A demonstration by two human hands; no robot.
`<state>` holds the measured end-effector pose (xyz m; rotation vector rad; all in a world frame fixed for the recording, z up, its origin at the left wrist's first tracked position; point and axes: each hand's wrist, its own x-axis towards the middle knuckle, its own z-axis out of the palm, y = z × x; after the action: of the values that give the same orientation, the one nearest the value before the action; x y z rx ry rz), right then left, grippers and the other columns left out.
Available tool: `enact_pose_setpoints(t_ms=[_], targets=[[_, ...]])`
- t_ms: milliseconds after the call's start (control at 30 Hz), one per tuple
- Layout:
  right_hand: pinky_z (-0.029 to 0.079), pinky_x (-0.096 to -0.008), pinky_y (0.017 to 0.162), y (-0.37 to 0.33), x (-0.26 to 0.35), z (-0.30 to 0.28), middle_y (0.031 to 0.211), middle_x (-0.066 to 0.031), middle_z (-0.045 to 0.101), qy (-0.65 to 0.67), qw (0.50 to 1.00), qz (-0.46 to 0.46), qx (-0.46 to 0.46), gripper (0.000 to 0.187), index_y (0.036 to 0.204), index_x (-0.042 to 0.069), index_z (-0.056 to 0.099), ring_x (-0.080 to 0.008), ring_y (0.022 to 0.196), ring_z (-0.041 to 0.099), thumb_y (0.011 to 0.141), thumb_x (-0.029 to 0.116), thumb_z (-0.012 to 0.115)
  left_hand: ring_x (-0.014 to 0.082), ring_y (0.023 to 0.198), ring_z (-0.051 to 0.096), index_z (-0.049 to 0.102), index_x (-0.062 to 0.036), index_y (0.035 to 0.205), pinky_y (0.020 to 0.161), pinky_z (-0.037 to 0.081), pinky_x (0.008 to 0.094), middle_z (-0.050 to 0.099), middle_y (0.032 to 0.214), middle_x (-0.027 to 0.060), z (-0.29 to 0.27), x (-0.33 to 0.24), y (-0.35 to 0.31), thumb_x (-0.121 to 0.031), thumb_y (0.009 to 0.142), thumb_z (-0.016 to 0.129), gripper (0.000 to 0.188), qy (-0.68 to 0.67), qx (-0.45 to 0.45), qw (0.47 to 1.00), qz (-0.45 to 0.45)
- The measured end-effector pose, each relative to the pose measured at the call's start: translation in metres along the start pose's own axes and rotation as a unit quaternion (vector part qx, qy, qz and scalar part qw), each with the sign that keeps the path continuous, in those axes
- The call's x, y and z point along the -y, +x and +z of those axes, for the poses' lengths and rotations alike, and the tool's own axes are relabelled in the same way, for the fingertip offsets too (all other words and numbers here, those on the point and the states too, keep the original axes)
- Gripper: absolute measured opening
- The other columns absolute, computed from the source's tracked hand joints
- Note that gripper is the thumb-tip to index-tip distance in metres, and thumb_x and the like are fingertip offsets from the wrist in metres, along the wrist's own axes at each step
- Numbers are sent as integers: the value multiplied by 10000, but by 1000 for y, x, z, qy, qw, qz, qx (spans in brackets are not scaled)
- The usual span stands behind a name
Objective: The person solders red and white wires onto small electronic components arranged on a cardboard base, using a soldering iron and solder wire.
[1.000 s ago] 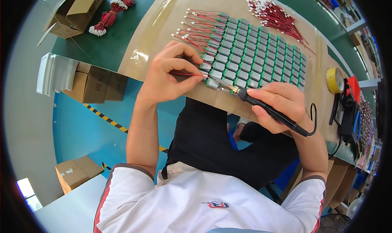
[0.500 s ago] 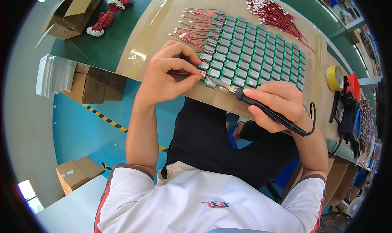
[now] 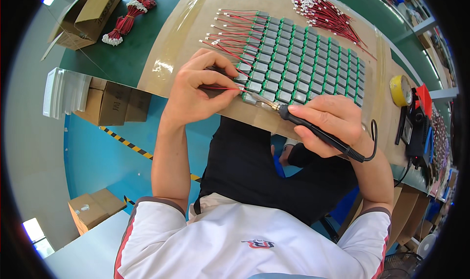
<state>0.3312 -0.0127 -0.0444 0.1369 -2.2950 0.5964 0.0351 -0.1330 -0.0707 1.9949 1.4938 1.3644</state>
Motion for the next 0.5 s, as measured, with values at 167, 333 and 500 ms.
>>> enact_pose_setpoints(t_ms=[167,333,500], targets=[[547,-324,520,1,0,0,857,-137,757,-7,1000,-6,-1,348,1143,-63,801,-237,633,714,812,37,836,216,1039,687,833,-22,840,816,588,333,756,994,50,0,-1,0,42,715,848,141,3,4,1000,-8],[533,-323,509,1,1,-1,852,-134,753,-8,1000,-13,1,353,1149,-68,798,-235,623,702,816,41,840,215,1039,687,832,-19,841,818,590,333,756,993,50,0,-1,0,45,716,844,141,-2,-2,1000,-5],[531,-322,507,1,1,0,849,-131,751,-14,1000,-18,3,361,1156,-69,797,-233,620,700,814,39,842,211,1038,687,833,-18,843,814,591,330,755,993,49,1,-1,0,47,720,841,139,-6,-3,1000,-2]])
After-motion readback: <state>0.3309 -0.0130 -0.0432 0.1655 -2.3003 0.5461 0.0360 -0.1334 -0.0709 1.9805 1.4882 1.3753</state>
